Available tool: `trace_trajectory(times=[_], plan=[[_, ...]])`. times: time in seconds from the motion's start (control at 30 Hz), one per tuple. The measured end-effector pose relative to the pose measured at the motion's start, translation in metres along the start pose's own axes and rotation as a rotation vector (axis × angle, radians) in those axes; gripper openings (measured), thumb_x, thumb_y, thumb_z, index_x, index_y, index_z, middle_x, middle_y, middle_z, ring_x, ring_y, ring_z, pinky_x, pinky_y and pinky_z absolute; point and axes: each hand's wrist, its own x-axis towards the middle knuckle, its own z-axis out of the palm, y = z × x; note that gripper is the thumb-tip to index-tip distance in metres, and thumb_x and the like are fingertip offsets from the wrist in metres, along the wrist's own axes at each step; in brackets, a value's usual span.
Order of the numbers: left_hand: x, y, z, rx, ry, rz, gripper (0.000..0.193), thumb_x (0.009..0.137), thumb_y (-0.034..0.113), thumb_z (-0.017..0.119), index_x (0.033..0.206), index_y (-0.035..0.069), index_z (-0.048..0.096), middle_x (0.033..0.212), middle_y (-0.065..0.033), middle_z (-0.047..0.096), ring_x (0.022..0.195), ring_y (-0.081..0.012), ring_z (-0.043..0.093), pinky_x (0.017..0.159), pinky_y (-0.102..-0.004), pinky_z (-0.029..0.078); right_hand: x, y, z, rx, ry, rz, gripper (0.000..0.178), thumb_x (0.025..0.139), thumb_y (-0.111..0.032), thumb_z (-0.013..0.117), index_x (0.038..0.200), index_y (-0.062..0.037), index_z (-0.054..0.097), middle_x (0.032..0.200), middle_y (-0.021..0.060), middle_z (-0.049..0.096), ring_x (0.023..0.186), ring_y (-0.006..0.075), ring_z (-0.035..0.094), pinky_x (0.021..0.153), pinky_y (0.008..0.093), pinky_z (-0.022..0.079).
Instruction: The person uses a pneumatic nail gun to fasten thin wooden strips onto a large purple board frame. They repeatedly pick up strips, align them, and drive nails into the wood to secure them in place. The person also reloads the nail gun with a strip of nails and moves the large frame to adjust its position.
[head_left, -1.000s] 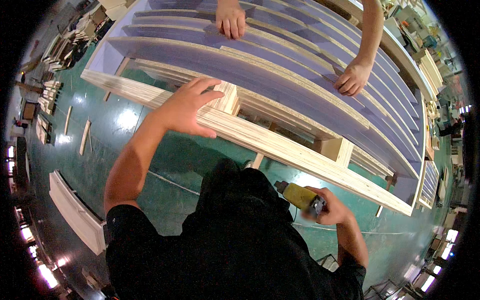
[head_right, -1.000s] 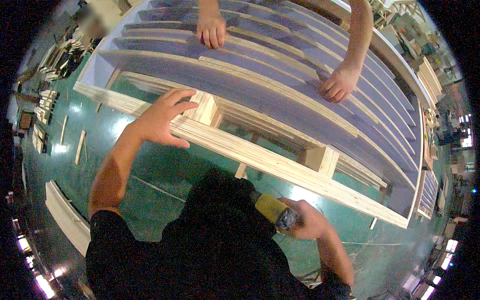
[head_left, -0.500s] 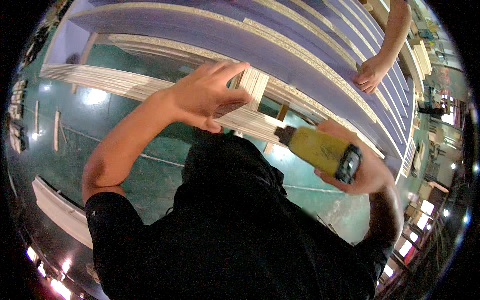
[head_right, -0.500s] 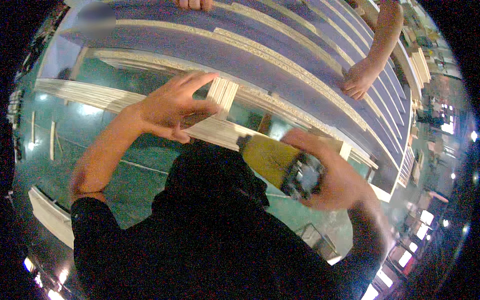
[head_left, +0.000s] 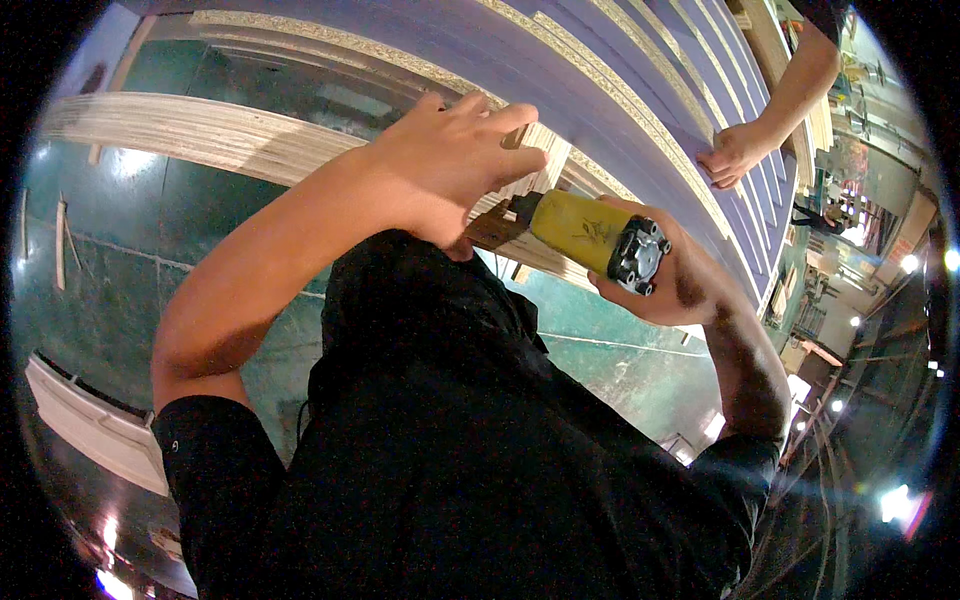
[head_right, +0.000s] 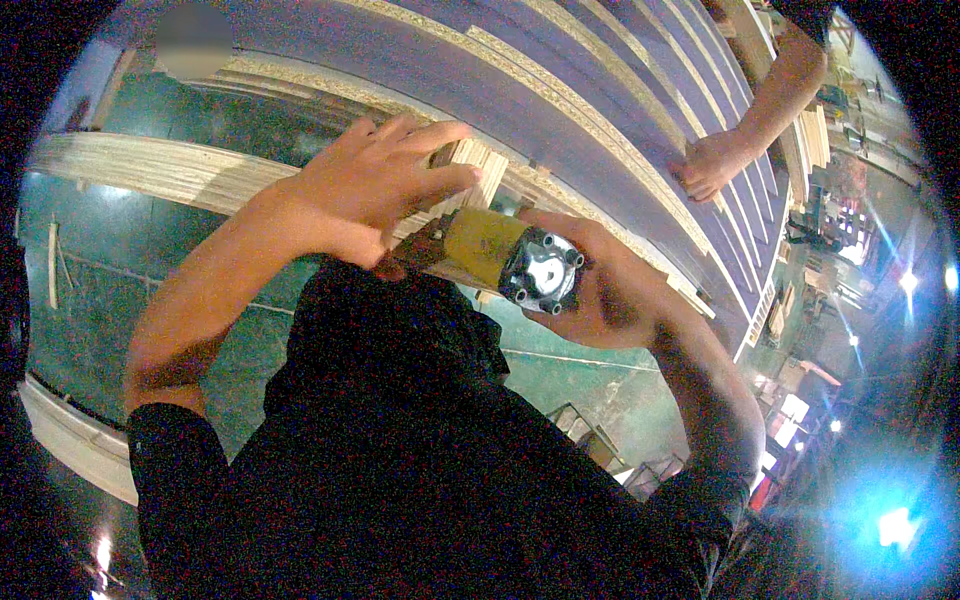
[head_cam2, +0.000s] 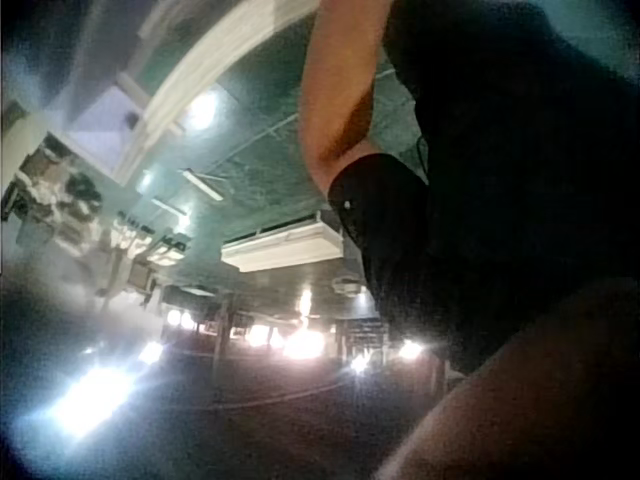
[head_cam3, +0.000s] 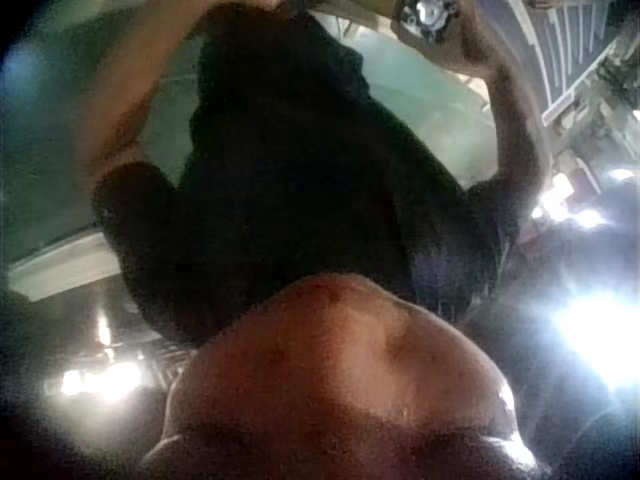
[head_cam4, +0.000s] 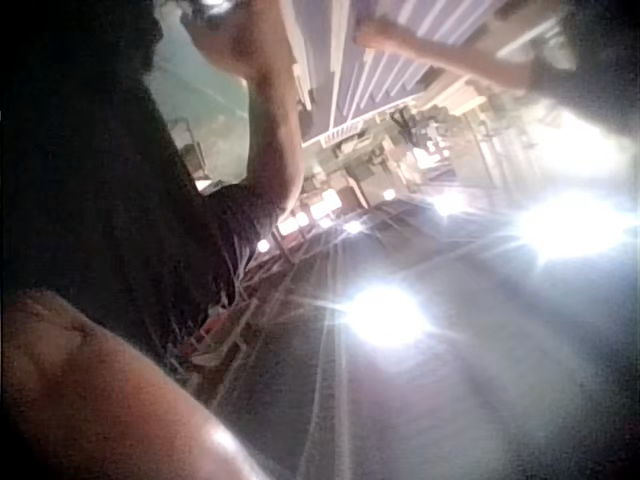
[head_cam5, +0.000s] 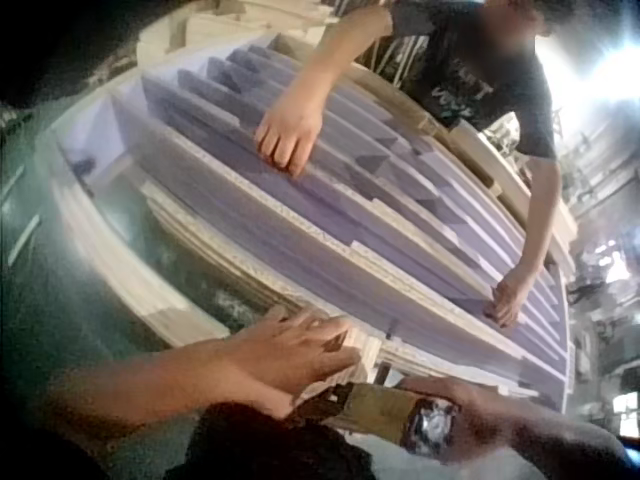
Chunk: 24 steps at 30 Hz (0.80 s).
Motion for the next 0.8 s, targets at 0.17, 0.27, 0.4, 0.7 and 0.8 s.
trace_trajectory(times=[0.17, 0.27, 0.4, 0.7, 0.8], plan=[[0.002, -0.003, 0.002, -0.011, 0.008, 0.010, 0.104, 0.050, 0.034, 0.099, 0.142, 0.021, 0.053, 0.155, -0.0138, 0.041, 0.136, -0.0392, 0.048, 0.100, -0.0565, 0.046, 0.009, 0.003, -0.002, 0.002, -0.034, -0.022, 0.075, 0.081, -0.006, 0.085, 0.145, -0.0030, 0.045, 0.130, 0.0173, 0.065, 0.118, 0.0192, 0.063, 0.099, 0.0367, 0.051], [0.003, -0.003, 0.001, -0.025, -0.023, 0.021, 0.115, 0.044, 0.036, 0.098, 0.146, 0.021, 0.048, 0.159, -0.0179, 0.037, 0.136, -0.0437, 0.045, 0.102, -0.0570, 0.044, 0.011, 0.003, -0.003, -0.069, -0.036, -0.090, 0.075, 0.081, -0.004, 0.085, 0.144, -0.0026, 0.045, 0.127, 0.0169, 0.065, 0.116, 0.0190, 0.063, 0.098, 0.0369, 0.051], [0.002, -0.004, 0.003, -0.030, 0.001, 0.032, 0.113, 0.045, 0.036, 0.098, 0.144, 0.020, 0.048, 0.158, -0.0181, 0.038, 0.136, -0.0437, 0.045, 0.102, -0.0563, 0.044, 0.013, -0.002, -0.005, -0.116, -0.059, -0.102, 0.076, 0.080, -0.005, 0.085, 0.144, -0.0023, 0.045, 0.125, 0.0169, 0.066, 0.113, 0.0187, 0.064, 0.097, 0.0369, 0.052], [0.003, -0.003, 0.005, 0.012, 0.043, 0.037, 0.103, 0.049, 0.034, 0.099, 0.141, 0.019, 0.053, 0.151, -0.0133, 0.042, 0.132, -0.0376, 0.051, 0.099, -0.0548, 0.046, 0.020, -0.017, -0.011, -0.006, -0.196, 0.114, 0.071, 0.078, -0.009, 0.086, 0.139, -0.0005, 0.051, 0.119, 0.0161, 0.069, 0.110, 0.0186, 0.065, 0.095, 0.0349, 0.052], [0.001, -0.003, 0.004, -0.003, 0.044, 0.030, 0.104, 0.048, 0.034, 0.099, 0.140, 0.019, 0.053, 0.150, -0.0131, 0.043, 0.132, -0.0374, 0.051, 0.099, -0.0553, 0.046, 0.017, -0.019, -0.009, 0.005, -0.153, 0.143, 0.069, 0.077, -0.009, 0.085, 0.138, -0.0001, 0.053, 0.117, 0.0157, 0.069, 0.109, 0.0188, 0.066, 0.095, 0.0351, 0.052]])
